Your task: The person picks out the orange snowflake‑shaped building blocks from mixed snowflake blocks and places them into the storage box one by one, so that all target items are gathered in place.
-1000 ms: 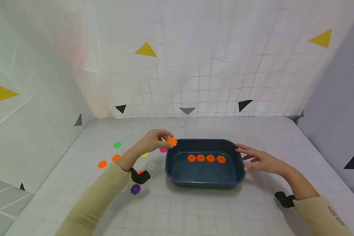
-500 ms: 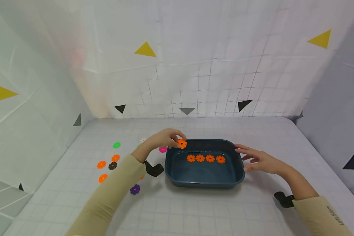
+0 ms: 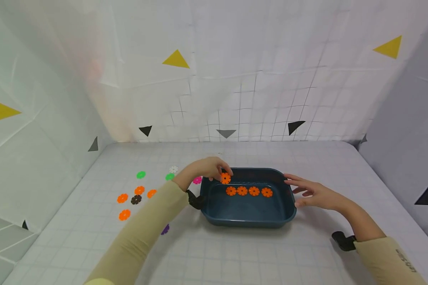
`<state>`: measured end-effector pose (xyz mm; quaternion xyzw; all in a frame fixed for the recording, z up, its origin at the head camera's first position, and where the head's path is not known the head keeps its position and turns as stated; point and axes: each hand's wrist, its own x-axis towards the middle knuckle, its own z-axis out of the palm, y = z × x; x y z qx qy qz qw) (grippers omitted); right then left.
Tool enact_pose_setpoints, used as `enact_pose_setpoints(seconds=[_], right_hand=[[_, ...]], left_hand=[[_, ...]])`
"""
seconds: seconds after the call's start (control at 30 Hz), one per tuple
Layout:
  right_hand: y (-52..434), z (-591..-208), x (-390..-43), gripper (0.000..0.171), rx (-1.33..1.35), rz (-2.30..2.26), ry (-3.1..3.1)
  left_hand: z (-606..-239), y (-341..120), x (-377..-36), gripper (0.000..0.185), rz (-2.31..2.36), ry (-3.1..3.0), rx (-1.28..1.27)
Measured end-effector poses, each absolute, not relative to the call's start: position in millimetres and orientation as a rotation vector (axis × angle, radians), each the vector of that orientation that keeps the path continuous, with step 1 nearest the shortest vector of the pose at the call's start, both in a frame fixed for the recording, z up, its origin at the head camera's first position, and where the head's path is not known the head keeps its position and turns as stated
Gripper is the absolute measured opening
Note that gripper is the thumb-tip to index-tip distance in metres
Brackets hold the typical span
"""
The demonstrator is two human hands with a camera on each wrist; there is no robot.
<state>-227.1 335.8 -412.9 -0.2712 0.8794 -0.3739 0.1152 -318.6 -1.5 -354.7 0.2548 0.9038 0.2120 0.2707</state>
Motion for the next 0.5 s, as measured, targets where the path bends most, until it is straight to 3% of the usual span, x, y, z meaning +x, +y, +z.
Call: enact_pose_setpoints(seconds=[0.5], right_hand=[[335.6, -411.4, -226.9, 0.063, -0.825, -1.098, 2.570]], left_hand=[[-363.4, 16.0, -325.1, 0.035, 0.275, 2.371, 0.710]])
